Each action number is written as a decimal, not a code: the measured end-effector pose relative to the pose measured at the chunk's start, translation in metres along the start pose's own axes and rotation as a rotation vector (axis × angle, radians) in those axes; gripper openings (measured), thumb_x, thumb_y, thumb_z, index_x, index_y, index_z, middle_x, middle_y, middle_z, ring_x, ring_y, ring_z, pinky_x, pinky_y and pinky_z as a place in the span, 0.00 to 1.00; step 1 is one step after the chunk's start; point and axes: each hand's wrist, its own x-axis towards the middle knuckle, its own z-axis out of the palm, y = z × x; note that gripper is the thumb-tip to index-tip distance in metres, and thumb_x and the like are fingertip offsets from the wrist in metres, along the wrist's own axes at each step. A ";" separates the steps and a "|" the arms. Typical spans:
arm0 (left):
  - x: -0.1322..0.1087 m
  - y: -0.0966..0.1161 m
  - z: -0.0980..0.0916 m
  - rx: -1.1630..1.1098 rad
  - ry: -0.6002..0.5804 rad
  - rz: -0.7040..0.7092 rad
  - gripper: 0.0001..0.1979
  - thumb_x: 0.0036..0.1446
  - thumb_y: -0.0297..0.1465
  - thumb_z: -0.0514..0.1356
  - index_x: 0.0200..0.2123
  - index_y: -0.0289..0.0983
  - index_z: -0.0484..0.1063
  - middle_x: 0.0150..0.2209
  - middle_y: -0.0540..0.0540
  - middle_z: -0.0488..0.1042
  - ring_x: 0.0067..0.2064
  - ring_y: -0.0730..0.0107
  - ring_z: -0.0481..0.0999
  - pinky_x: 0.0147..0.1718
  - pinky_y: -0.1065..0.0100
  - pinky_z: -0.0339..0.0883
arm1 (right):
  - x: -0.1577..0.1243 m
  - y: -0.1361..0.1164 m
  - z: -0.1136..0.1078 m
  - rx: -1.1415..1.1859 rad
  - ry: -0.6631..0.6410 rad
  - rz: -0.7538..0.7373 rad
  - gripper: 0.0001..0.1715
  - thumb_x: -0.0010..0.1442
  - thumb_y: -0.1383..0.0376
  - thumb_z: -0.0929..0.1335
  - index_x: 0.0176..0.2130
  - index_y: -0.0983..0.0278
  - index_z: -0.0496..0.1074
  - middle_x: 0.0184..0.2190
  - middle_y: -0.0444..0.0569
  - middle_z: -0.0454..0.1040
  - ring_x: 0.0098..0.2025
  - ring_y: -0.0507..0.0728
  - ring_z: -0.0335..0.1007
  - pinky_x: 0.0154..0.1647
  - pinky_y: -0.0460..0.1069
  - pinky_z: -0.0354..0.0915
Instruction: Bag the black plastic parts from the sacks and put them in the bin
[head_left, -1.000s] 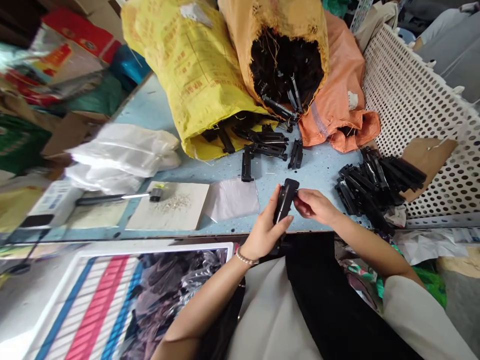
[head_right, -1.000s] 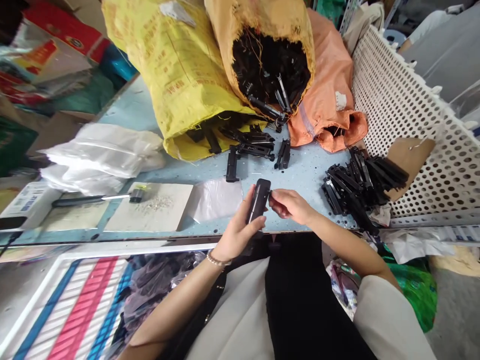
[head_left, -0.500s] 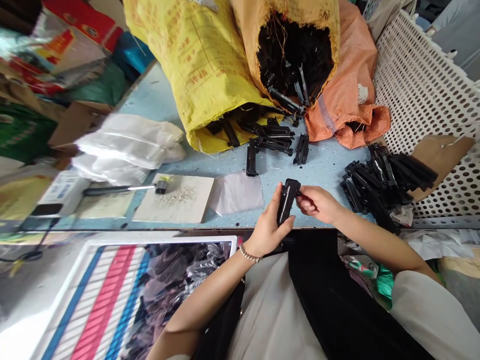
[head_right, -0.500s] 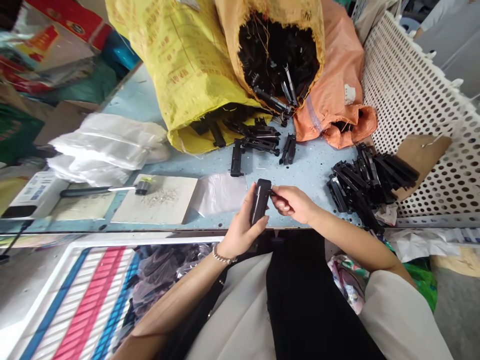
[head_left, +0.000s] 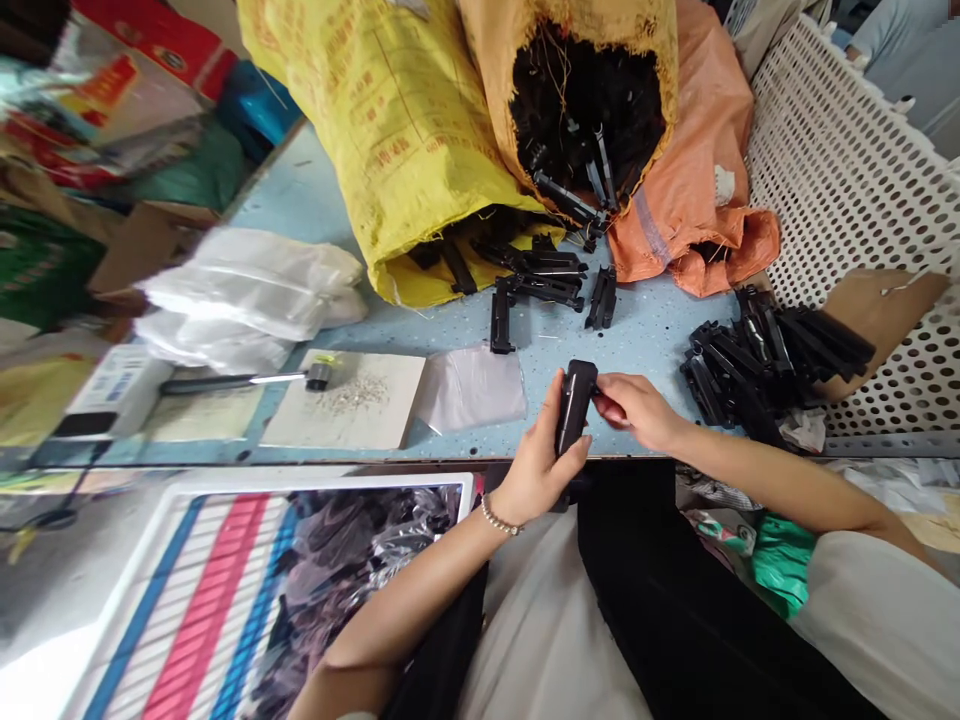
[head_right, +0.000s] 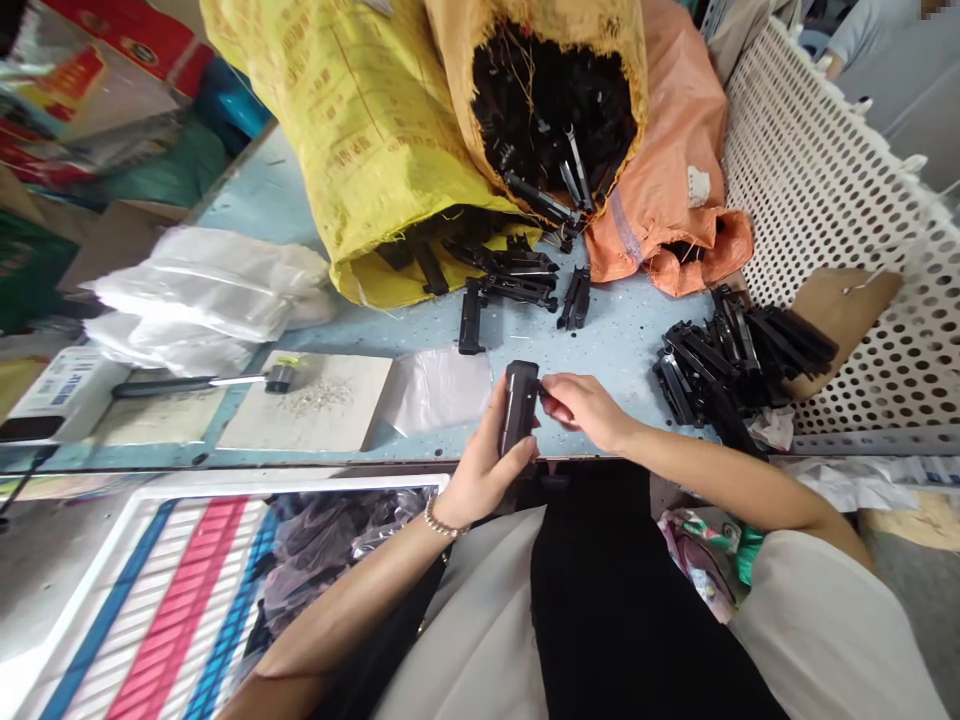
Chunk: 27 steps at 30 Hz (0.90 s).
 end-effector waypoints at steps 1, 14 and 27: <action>0.000 -0.002 0.000 0.041 0.024 0.024 0.44 0.61 0.42 0.60 0.73 0.43 0.40 0.50 0.40 0.73 0.39 0.65 0.76 0.41 0.63 0.73 | -0.001 0.000 0.003 0.053 -0.036 0.032 0.35 0.71 0.43 0.49 0.31 0.61 0.67 0.18 0.41 0.58 0.20 0.52 0.54 0.22 0.48 0.58; 0.002 -0.002 -0.001 -0.036 -0.066 -0.016 0.43 0.64 0.41 0.58 0.74 0.44 0.36 0.44 0.45 0.74 0.32 0.71 0.73 0.36 0.66 0.73 | 0.002 0.006 0.006 0.068 0.120 0.011 0.31 0.66 0.40 0.58 0.25 0.59 0.61 0.20 0.43 0.59 0.24 0.54 0.55 0.26 0.51 0.59; 0.020 0.002 -0.006 -0.407 -0.052 -0.217 0.44 0.59 0.42 0.62 0.72 0.44 0.43 0.37 0.50 0.72 0.26 0.73 0.75 0.24 0.69 0.69 | 0.010 0.012 -0.022 -0.860 0.110 -0.382 0.19 0.72 0.57 0.60 0.32 0.63 0.69 0.29 0.50 0.71 0.34 0.57 0.64 0.33 0.52 0.58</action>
